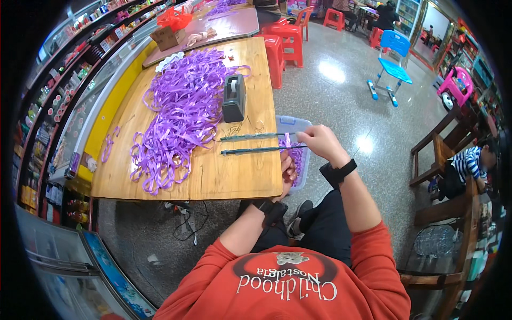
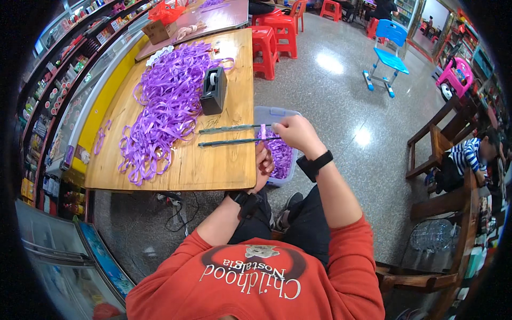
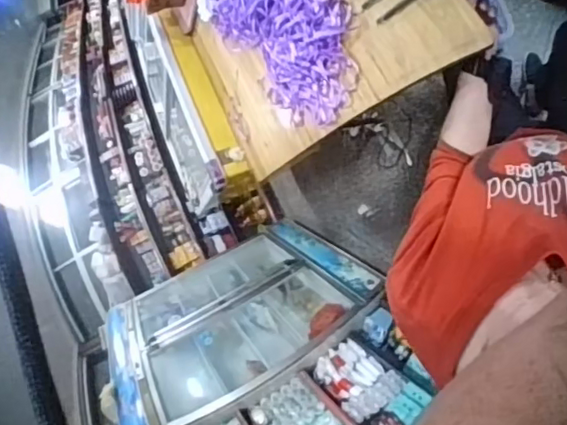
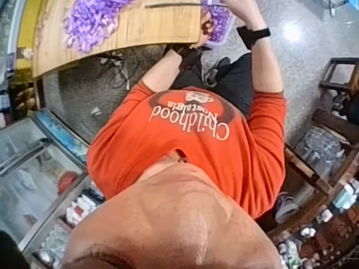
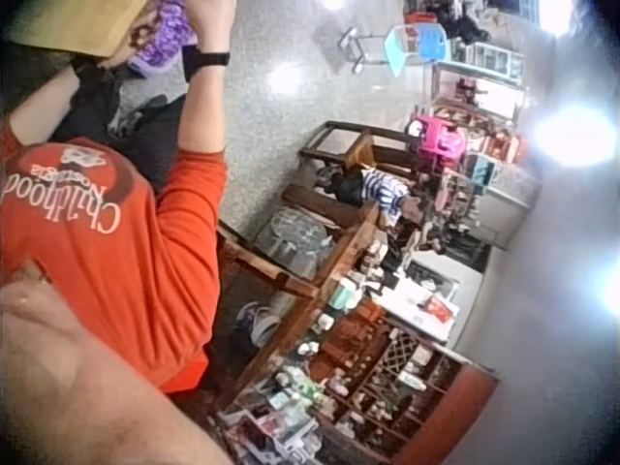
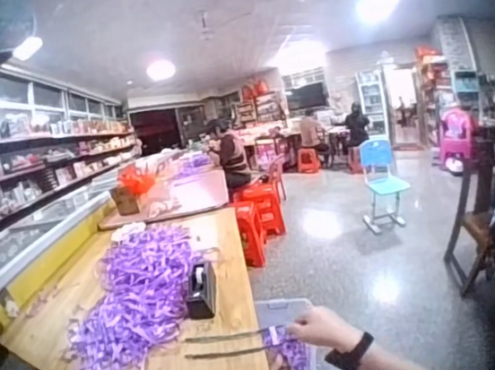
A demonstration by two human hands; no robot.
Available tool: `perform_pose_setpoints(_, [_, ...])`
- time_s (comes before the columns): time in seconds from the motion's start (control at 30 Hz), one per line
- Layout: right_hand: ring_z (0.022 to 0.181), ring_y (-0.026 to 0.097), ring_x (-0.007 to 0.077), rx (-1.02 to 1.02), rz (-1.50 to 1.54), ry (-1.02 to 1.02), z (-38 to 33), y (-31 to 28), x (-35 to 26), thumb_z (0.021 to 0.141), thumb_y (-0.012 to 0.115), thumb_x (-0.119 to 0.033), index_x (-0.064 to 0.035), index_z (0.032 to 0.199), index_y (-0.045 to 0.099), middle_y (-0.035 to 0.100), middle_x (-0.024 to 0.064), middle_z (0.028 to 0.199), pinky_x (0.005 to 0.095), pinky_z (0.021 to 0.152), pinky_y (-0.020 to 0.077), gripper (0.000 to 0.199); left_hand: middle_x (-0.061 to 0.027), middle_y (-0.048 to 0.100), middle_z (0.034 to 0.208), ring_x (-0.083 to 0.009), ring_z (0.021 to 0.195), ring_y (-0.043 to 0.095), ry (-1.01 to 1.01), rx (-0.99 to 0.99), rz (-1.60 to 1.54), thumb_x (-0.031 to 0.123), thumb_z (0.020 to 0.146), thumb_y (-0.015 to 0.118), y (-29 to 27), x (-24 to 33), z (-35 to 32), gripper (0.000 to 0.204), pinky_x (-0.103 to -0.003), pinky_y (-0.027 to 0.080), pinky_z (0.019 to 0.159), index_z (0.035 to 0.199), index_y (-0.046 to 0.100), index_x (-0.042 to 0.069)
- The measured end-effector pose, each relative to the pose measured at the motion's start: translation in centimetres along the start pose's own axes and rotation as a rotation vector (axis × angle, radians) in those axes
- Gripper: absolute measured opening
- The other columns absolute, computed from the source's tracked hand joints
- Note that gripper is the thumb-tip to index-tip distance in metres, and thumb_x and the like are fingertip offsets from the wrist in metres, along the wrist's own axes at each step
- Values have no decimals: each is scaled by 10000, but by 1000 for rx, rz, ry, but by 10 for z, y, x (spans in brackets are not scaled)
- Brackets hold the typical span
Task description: Sort and organize purple ribbons from a large pile into a plastic container at a workshop table.
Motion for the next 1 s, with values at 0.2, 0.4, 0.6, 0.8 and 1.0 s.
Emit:
perform_pose_setpoints(0.2, [888,638,197,-355,846,347,-14,42,37,884,622,-426,-58,935,706,697,75,932,335,830,468,381,-5,452,769,-104,659,432,-11,-110,-53,81,924,595,6,0,4,81,-226,381,563,995,580,118])
perform_pose_setpoints(0.4, [901,637,226,-545,1541,525,-14,73,36,854,662,-269,-54,991,662,679,98,967,377,879,479,254,-4,474,779,-101,668,445,-7,-15,44,99,929,595,2,0,-1,87,-222,382,561,1012,591,124])
perform_pose_setpoints(0.6, [889,639,241,-466,1461,582,-7,81,45,829,653,-172,-39,965,658,679,107,978,404,878,486,191,-9,478,784,-98,666,449,1,-57,11,103,922,606,4,3,-1,107,-220,384,563,1024,582,121])
perform_pose_setpoints(0.8, [818,622,180,-534,1604,355,7,106,50,850,650,-140,-67,942,661,668,47,905,339,788,502,118,-4,475,784,-91,661,448,0,-32,49,116,920,613,7,1,-1,86,-212,381,561,982,553,115])
perform_pose_setpoints(1.0, [787,607,138,-521,1569,305,6,110,46,879,636,-146,-91,952,648,639,0,844,296,763,495,92,-6,476,780,-89,651,447,-1,13,83,125,924,609,4,2,0,92,-206,380,549,964,530,104])
Point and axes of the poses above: each hand's wrist, its own z-axis towards the middle knuckle, its own y-axis out of the palm, x = y × z, the point moved 6 cm from there along z, towards the middle knuckle
